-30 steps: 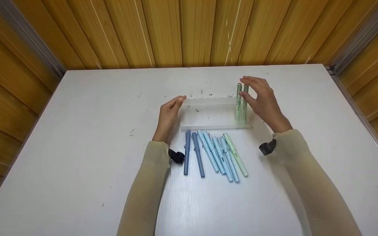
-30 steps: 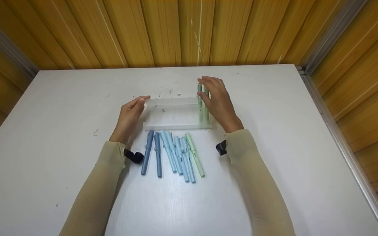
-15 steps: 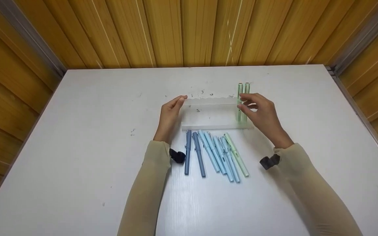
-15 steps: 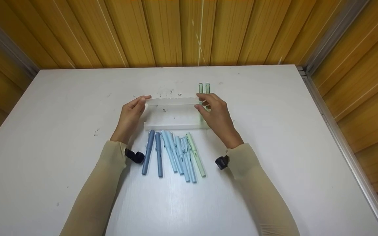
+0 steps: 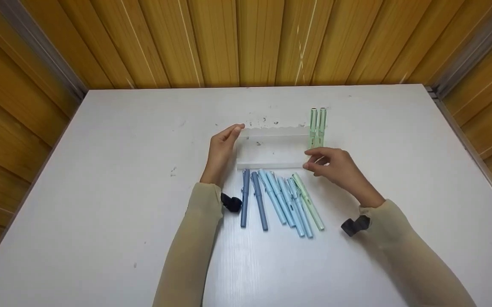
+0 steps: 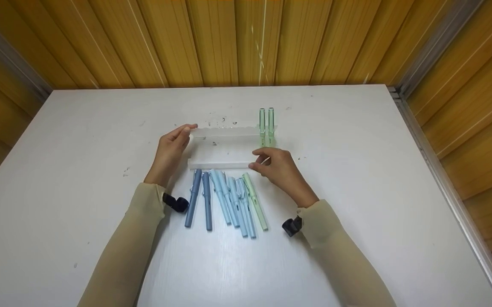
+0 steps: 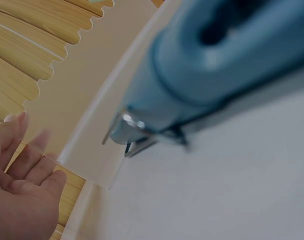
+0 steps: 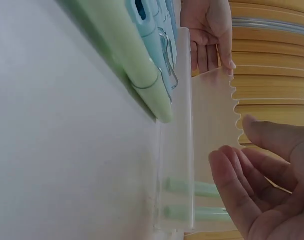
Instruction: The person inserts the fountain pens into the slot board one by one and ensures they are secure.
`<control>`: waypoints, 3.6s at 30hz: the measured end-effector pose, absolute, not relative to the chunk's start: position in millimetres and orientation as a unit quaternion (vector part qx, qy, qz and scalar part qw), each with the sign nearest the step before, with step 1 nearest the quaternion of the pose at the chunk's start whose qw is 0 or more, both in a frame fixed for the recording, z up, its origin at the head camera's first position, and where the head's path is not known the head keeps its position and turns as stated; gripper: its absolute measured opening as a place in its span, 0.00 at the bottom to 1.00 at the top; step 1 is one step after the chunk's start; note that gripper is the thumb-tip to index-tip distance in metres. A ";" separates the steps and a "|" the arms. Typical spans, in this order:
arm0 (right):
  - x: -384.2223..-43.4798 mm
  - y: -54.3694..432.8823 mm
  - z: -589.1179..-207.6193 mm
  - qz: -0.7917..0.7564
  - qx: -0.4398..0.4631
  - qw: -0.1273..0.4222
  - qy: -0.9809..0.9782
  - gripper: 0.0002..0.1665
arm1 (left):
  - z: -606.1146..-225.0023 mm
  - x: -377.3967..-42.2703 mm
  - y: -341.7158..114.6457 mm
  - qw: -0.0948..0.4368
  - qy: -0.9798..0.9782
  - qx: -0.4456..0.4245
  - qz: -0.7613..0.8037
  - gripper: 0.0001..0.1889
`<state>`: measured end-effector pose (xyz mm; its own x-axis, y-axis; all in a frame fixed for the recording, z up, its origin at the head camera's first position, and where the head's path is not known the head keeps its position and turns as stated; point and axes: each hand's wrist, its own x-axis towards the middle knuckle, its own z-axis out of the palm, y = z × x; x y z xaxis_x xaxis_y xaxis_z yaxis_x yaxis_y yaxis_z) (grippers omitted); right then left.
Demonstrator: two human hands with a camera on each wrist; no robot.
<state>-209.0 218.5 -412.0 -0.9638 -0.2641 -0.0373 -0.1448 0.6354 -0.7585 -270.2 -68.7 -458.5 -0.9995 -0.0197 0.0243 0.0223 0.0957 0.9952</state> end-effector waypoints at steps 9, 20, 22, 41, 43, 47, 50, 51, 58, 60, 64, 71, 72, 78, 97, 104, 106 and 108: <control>-207.4 215.1 -420.2 -0.424 -0.093 0.180 0.883 0.26 | -457.3 -269.8 -69.3 0.006 -0.735 0.007 -0.678 0.22; -207.1 213.9 -426.7 -0.398 -0.122 0.216 0.883 0.30 | -456.6 -269.5 -68.4 0.020 -0.746 0.002 -0.665 0.21; -207.6 213.0 -426.6 -0.385 -0.121 0.216 0.889 0.31 | -456.6 -269.8 -68.3 0.020 -0.748 0.003 -0.663 0.21; -212.4 208.1 -426.1 -0.335 -0.148 0.221 0.904 0.27 | -456.7 -269.1 -68.7 0.020 -0.744 0.001 -0.668 0.20; -213.4 208.8 -425.4 -0.338 -0.148 0.228 0.901 0.26 | -456.5 -269.2 -68.6 0.020 -0.745 0.002 -0.667 0.20; -215.3 211.1 -425.6 -0.343 -0.148 0.239 0.896 0.25 | -456.0 -269.6 -67.8 0.013 -0.743 0.011 -0.669 0.20; -216.8 213.0 -426.5 -0.347 -0.147 0.244 0.894 0.24 | -455.8 -269.9 -67.1 0.009 -0.742 0.016 -0.670 0.21; -217.3 213.7 -426.8 -0.349 -0.146 0.245 0.892 0.24 | -455.8 -270.0 -67.0 0.009 -0.742 0.016 -0.670 0.21; -220.4 218.0 -428.8 -0.371 -0.135 0.258 0.882 0.24 | -455.8 -269.8 -67.6 0.013 -0.743 0.012 -0.669 0.21; -221.0 218.9 -429.2 -0.374 -0.135 0.259 0.880 0.23 | -455.7 -269.5 -67.9 0.013 -0.745 0.014 -0.667 0.21; -221.5 220.5 -428.7 -0.387 -0.135 0.260 0.874 0.24 | -455.6 -268.7 -68.2 0.010 -0.744 0.018 -0.668 0.21; -221.7 222.5 -424.0 -0.423 -0.127 0.269 0.856 0.26 | -455.4 -269.1 -68.0 0.009 -0.745 0.016 -0.667 0.21; -221.7 222.5 -423.3 -0.427 -0.127 0.271 0.853 0.26 | -455.5 -269.2 -68.0 0.009 -0.745 0.015 -0.666 0.21; -221.3 222.3 -419.4 -0.455 -0.133 0.279 0.835 0.26 | -455.7 -270.2 -67.8 0.010 -0.743 0.012 -0.669 0.20; -227.4 223.9 -405.7 -0.493 -0.101 0.230 0.833 0.29 | -456.3 -269.4 -68.0 0.011 -0.740 0.012 -0.673 0.22; -229.2 221.5 -398.4 -0.496 -0.093 0.189 0.843 0.29 | -456.2 -268.8 -68.1 0.020 -0.743 0.002 -0.669 0.22; -229.6 221.3 -396.2 -0.497 -0.090 0.180 0.844 0.29 | -456.4 -269.0 -68.2 0.020 -0.747 0.003 -0.664 0.22; -229.7 221.4 -393.7 -0.495 -0.085 0.172 0.847 0.30 | -456.3 -268.8 -68.2 0.020 -0.749 0.003 -0.662 0.23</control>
<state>-229.7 221.4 -393.7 -0.9265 -0.3148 -0.2061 0.0253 0.4944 -0.8688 -268.8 -68.2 -456.3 -0.9992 -0.0303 0.0255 0.0216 0.1230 0.9922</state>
